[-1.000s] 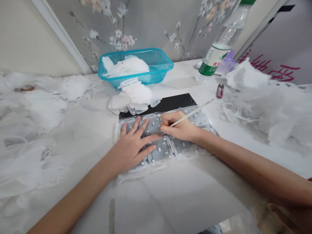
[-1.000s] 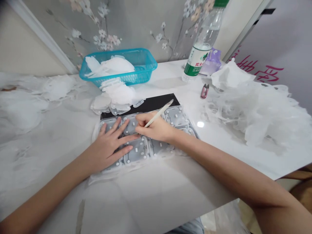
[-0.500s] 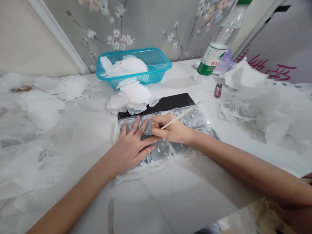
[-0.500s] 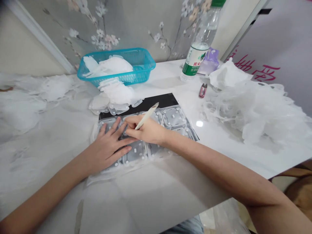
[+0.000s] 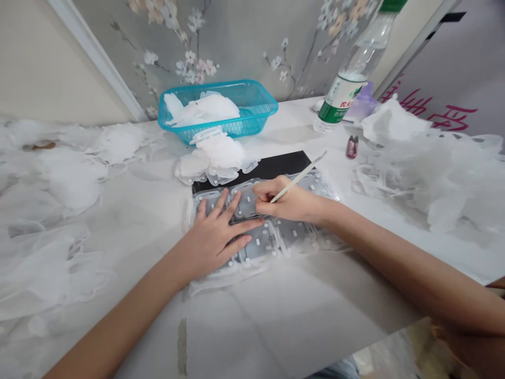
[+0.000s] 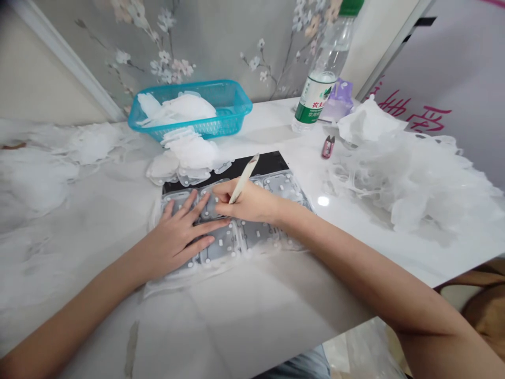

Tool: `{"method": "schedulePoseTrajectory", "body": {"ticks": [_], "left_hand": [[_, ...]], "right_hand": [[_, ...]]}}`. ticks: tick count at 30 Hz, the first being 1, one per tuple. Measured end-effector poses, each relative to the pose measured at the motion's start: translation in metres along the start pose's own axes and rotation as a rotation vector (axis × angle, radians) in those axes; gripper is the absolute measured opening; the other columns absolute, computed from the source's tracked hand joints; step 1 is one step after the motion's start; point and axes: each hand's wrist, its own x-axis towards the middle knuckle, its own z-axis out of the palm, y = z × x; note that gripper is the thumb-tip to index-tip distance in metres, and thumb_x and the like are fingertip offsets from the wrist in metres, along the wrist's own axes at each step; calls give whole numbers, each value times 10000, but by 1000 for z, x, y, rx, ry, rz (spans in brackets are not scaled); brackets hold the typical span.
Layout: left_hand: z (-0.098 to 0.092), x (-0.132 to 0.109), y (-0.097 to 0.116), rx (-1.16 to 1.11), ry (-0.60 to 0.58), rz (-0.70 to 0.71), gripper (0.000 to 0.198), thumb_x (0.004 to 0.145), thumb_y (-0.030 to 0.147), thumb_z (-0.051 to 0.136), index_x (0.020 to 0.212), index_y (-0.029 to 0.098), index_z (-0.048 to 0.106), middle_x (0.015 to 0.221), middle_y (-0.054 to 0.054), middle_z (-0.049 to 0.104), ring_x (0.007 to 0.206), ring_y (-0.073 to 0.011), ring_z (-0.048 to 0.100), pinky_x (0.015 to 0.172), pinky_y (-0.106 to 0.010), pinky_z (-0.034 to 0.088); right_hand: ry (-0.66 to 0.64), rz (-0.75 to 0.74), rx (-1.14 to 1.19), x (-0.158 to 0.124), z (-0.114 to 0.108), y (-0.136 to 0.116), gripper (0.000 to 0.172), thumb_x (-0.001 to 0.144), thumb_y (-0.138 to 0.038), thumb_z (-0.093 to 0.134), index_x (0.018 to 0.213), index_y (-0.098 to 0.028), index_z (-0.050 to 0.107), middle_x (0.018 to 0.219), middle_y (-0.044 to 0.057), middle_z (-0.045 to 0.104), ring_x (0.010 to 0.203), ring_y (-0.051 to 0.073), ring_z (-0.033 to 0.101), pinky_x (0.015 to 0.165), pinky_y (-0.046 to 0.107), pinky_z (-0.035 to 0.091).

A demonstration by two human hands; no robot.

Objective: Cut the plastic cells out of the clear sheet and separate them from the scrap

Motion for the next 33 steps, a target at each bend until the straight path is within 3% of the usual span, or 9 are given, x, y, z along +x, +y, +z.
{"method": "schedulePoseTrajectory", "body": {"ticks": [4,8,16,21,25,31,33], "left_hand": [[0,-1,0,-40,-14,-16,400,956,410,340,1348,443,417,1545,-78,204,1404,-404,139,985,-686,252],[-1,-1,-2,-40,-34,-14,411,962,419,316,1366,440,388,1540,-116,204,1409,-398,114,983,-689,245],[0,-1,-2,-42,-32,-7,415,961,405,325,1371,441,377,1543,-111,198,1411,-394,111,981,-686,252],[0,0,-1,-42,-33,-8,408,955,410,342,1356,417,419,1543,-106,198,1406,-403,130,984,-689,247],[-3,0,-3,-48,-42,-15,406,960,424,320,1353,426,418,1543,-105,196,1410,-387,132,992,-681,242],[-13,0,-10,-41,-96,-30,410,935,481,351,1322,409,468,1527,-91,255,1410,-362,166,1006,-665,246],[-15,1,-11,-30,-74,-37,386,931,458,365,1270,372,529,1507,-78,309,1407,-349,192,1020,-679,206]], "right_hand": [[60,68,86,-2,1,8,275,689,-94,486,534,-193,282,505,-85,263,492,48,236,449,204,196],[72,95,124,-2,-2,11,285,685,-96,489,521,-193,278,493,-88,251,484,44,229,444,204,192],[-63,65,-108,-4,-18,-8,311,689,-69,503,535,-189,260,498,-83,249,497,48,222,462,211,195],[-70,31,-207,-4,-12,-8,284,688,-70,494,553,-187,273,503,-81,279,500,51,235,469,208,209],[67,48,-74,-7,-5,1,266,678,-92,484,542,-193,280,496,-83,281,482,47,243,447,202,205],[559,213,186,-22,-17,10,299,688,-153,519,523,-207,276,451,-87,259,415,46,244,406,204,174],[608,296,319,-28,-21,15,310,674,-163,530,527,-215,262,421,-97,234,372,44,214,383,209,146]]}}
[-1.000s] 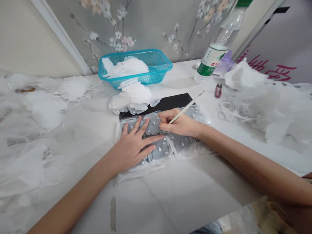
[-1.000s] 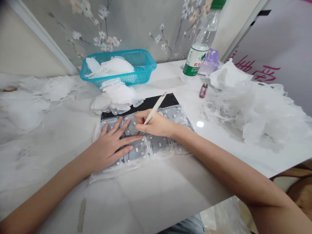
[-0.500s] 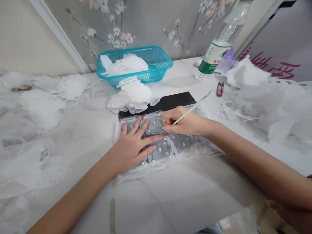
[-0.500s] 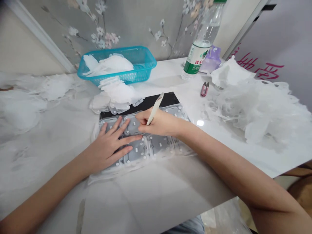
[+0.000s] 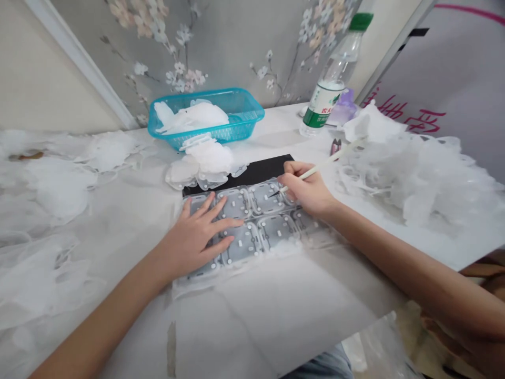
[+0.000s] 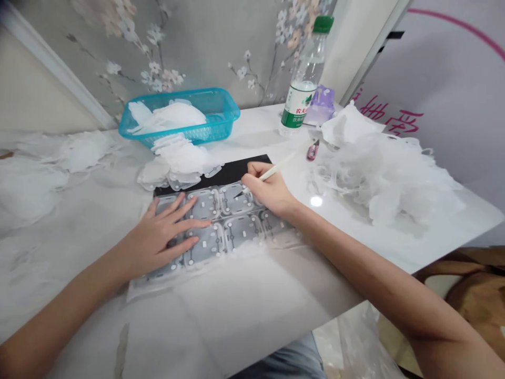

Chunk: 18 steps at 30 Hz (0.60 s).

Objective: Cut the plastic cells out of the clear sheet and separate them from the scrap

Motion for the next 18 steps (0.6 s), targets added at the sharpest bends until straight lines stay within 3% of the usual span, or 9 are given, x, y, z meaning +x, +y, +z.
{"method": "schedulePoseTrajectory", "body": {"ticks": [3,6,11,14,18], "left_hand": [[0,0,6,33,80,-13,331,935,362,351,1112,302,624,1423,-47,458,1390,-317,266,1047,-685,145],[-4,-1,21,82,153,-16,310,920,322,364,1019,231,644,1365,-63,522,1358,-315,335,1078,-653,126],[-8,12,46,50,157,92,390,917,392,398,1236,229,552,1431,-63,447,1364,-293,330,1114,-565,178],[3,29,46,-18,124,118,434,941,419,357,1331,273,477,1450,-74,417,1373,-293,312,1086,-571,233],[18,40,40,-39,31,103,473,939,482,340,1393,354,381,1524,-64,267,1407,-314,218,1051,-610,258]], "right_hand": [[16,97,99,-3,-5,4,327,652,-172,531,528,-221,232,422,-103,192,362,41,162,375,218,114],[52,-31,-66,-6,-6,-3,305,631,-144,510,501,-209,242,455,-84,206,418,46,191,405,222,126],[-14,-201,-260,-11,-5,-15,300,641,-142,481,501,-206,224,479,-71,216,474,53,201,435,221,158],[-123,-232,-328,-12,-5,-13,285,659,-157,482,515,-207,241,472,-75,235,474,54,211,439,218,175],[-171,-219,-368,-11,-3,-6,270,667,-153,471,516,-207,255,471,-76,255,471,53,227,437,212,191]]}}
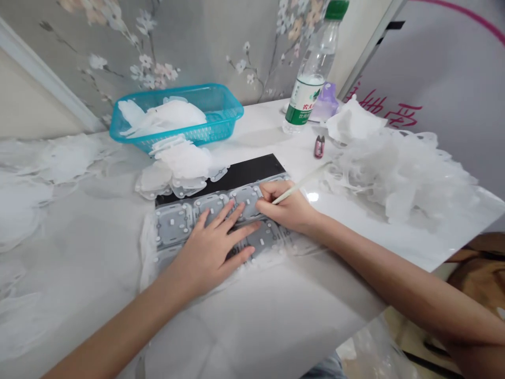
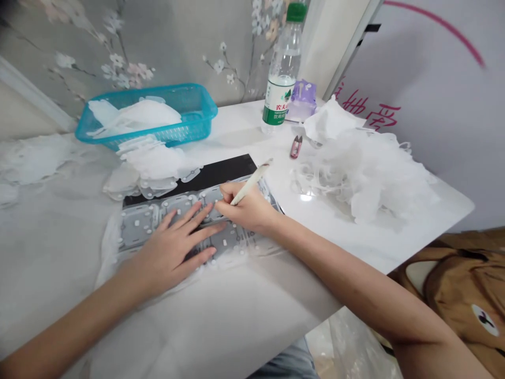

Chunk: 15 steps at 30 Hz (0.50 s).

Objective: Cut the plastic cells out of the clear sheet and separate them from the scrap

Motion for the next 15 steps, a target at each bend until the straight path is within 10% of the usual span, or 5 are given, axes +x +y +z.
{"method": "schedulePoseTrajectory", "body": {"ticks": [15], "left_hand": [[2,-2,1,-17,6,11,460,945,474,329,1381,351,405,1513,-75,303,1405,-330,215,1050,-624,247]], "right_hand": [[1,-75,-107,-3,8,0,291,695,-183,476,518,-211,246,447,-70,272,449,57,249,428,214,195]]}}
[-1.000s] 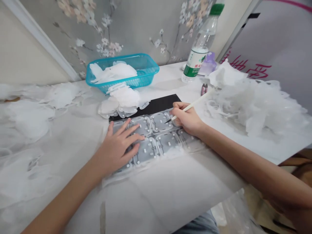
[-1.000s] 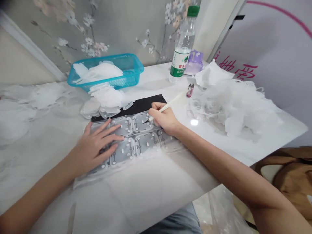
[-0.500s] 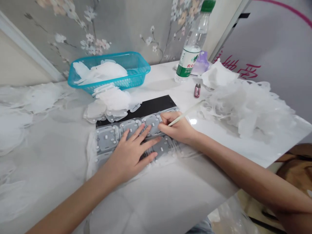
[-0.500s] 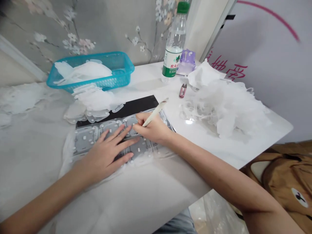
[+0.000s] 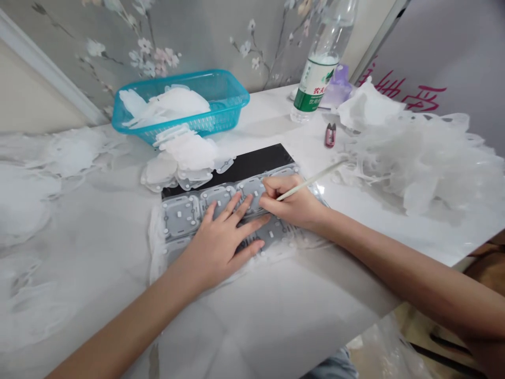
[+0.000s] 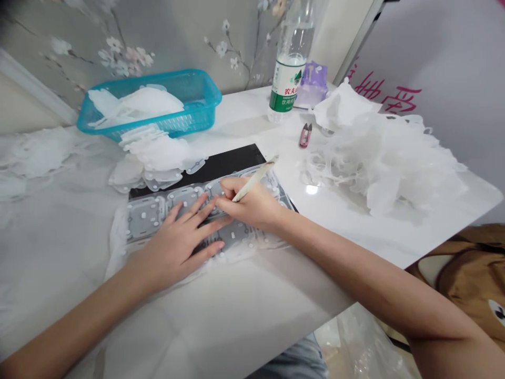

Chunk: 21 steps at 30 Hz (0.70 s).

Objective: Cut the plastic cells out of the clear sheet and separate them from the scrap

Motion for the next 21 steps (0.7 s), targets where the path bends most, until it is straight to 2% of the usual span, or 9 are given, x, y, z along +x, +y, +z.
{"method": "schedulePoseTrajectory", "body": {"ticks": [6,14,18,21], "left_hand": [[-2,1,3,25,1,-7,470,947,461,331,1404,355,362,1504,-80,320,1404,-324,221,1043,-631,256],[-3,2,3,47,-18,-5,469,949,455,325,1407,359,352,1524,-66,276,1402,-342,217,1020,-666,259],[-4,1,3,46,-20,-11,457,955,462,297,1393,361,377,1532,-74,249,1403,-337,216,1018,-673,246],[-4,1,3,33,-25,-14,452,954,478,280,1377,368,399,1534,-70,241,1410,-331,197,1015,-679,240]], "right_hand": [[-12,-54,-55,0,1,0,293,710,-197,469,530,-208,238,456,-72,267,443,53,251,435,209,208],[-265,-128,-150,8,-13,-8,240,690,-129,439,569,-204,245,477,-75,295,454,52,252,468,219,195],[-264,-171,-172,9,-20,-6,247,672,-105,433,561,-201,235,476,-78,256,467,53,222,474,225,182],[-260,-138,-169,9,-25,-4,258,659,-96,448,551,-198,238,482,-77,247,480,53,221,478,226,180]]}}
